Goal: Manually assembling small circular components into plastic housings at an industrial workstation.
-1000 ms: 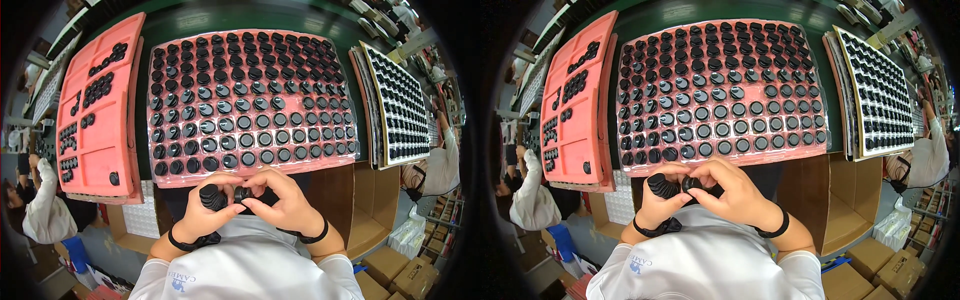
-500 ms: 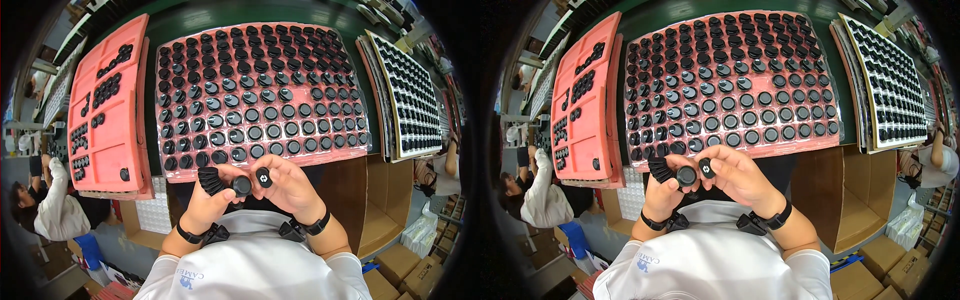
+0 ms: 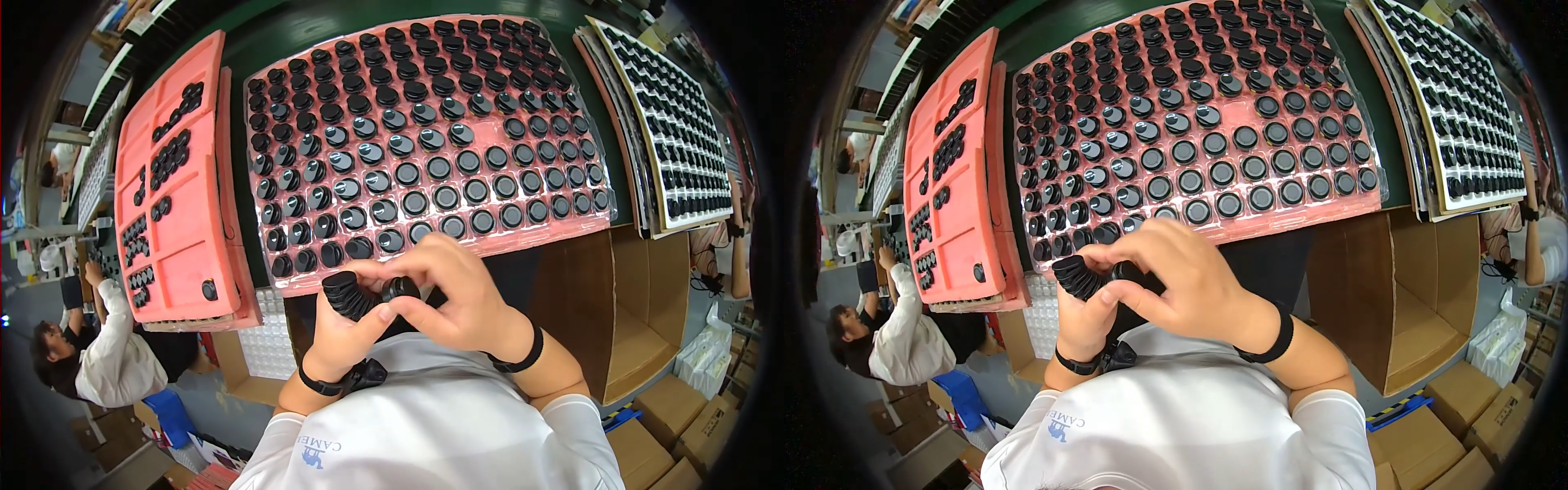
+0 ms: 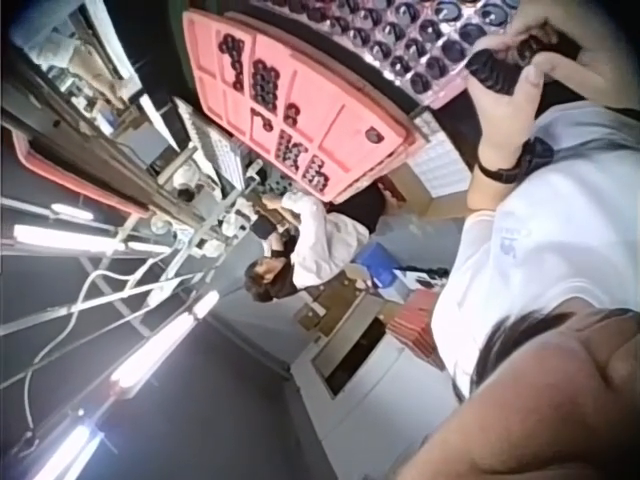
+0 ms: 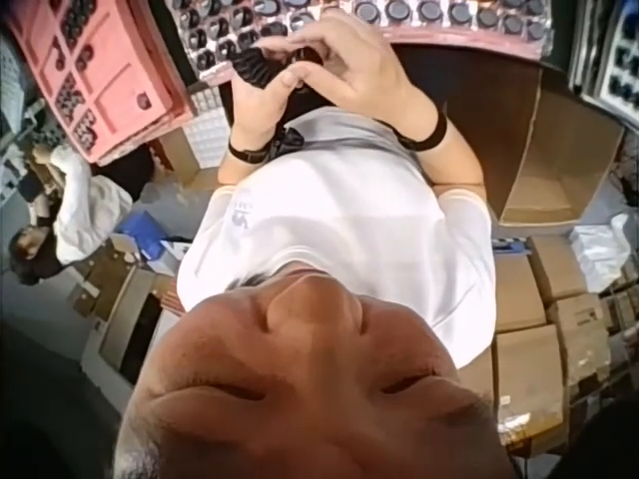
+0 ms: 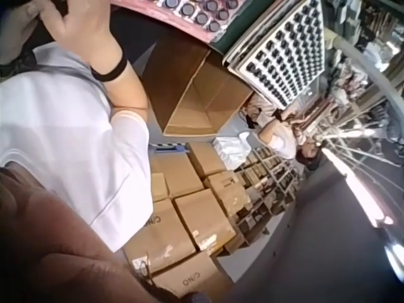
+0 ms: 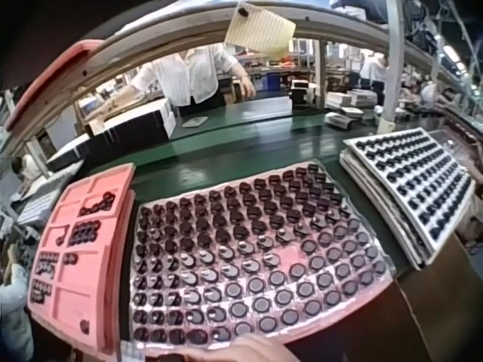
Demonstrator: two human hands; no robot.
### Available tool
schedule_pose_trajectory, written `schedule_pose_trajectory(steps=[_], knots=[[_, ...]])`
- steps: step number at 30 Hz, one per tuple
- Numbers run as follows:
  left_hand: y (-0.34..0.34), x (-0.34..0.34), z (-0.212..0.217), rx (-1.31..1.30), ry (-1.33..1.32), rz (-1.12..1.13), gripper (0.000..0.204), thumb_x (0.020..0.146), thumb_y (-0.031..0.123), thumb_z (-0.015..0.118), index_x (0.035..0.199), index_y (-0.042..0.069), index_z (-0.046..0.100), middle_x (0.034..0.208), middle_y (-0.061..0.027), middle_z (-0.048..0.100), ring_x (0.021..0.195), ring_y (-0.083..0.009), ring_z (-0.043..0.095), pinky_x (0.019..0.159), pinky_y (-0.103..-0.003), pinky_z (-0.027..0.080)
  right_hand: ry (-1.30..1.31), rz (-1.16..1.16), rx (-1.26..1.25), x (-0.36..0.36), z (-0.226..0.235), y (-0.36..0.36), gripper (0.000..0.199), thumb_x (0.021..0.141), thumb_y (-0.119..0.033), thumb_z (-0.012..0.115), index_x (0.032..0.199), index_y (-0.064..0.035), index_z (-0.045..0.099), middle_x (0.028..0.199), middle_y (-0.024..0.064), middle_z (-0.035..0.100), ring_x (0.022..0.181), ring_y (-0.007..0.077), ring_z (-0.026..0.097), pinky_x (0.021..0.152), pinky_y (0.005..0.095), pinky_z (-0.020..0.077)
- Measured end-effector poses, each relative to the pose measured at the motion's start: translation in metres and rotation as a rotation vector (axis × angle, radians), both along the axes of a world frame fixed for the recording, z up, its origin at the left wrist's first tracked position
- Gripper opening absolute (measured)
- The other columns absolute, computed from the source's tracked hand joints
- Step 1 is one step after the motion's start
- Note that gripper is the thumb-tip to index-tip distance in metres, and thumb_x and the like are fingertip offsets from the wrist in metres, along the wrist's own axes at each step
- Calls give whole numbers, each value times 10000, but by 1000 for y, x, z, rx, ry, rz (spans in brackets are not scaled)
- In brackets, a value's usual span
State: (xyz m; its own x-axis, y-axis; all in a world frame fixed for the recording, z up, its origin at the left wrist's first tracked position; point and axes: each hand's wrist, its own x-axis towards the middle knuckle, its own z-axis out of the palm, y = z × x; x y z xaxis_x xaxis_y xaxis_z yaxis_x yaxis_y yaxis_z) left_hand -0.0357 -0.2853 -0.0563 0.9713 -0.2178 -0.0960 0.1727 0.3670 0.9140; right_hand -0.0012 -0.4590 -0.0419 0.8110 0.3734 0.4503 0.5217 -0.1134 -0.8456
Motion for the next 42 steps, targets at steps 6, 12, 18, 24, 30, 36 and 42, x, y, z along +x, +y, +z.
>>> schedule_pose_trajectory(steps=[6, 12, 18, 24, 30, 36, 42], knots=[[7, 0, 2, -2, 16, -49, 401, 775, 164, 714, 1069, -37, 528, 1002, -86, 601, 903, -130, 574, 837, -281, 457, 394, 132, 352, -2, -8, 3, 208, 845, -137, 627, 1012, -22, 582, 791, 50, 539, 666, 135, 485, 596, 256, 402], [6, 1, 1, -12, -30, -36, 399, 779, 151, 717, 1074, -39, 527, 1005, -93, 600, 906, -136, 577, 836, -287, 459, 533, 142, 448, -5, -7, 3, 138, 894, -118, 553, 975, -9, 578, 800, 54, 541, 678, 127, 497, 612, 253, 413], [5, 1, 5, -95, -33, -40, 392, 787, 133, 715, 1080, -40, 521, 1011, -108, 595, 921, -156, 580, 847, -304, 461, 182, 97, 148, -1, -7, 4, 163, 866, -103, 584, 997, -8, 565, 769, 52, 532, 662, 128, 486, 613, 250, 407], [11, 0, -1, -10, -59, -34, 408, 786, 141, 715, 1089, -41, 511, 1024, -119, 588, 945, -174, 579, 860, -315, 459, 149, 139, 92, 2, -5, 5, 205, 844, -95, 610, 1024, -15, 554, 751, 43, 525, 658, 125, 480, 615, 253, 403], [8, 0, 0, -61, -62, -23, 413, 780, 155, 718, 1077, -46, 515, 1027, -122, 588, 954, -174, 576, 866, -315, 457, 233, 122, 188, -1, -5, 3, 183, 840, -83, 602, 1006, -17, 562, 764, 38, 522, 643, 127, 467, 598, 260, 391], [8, 1, 2, -33, -67, -34, 415, 778, 166, 721, 1072, -43, 517, 1022, -120, 588, 944, -170, 575, 854, -309, 460, 133, 108, 96, -1, -3, 7, 193, 865, -138, 596, 1008, -14, 563, 776, 11, 507, 656, 102, 436, 586, 246, 357], [13, 2, 0, -43, -52, -66, 427, 779, 198, 723, 1064, -42, 516, 1007, -114, 586, 922, -161, 576, 835, -305, 463, 381, 168, 297, -2, -2, -2, 236, 839, -151, 643, 1022, -24, 564, 815, 22, 508, 694, 111, 454, 608, 246, 362]])
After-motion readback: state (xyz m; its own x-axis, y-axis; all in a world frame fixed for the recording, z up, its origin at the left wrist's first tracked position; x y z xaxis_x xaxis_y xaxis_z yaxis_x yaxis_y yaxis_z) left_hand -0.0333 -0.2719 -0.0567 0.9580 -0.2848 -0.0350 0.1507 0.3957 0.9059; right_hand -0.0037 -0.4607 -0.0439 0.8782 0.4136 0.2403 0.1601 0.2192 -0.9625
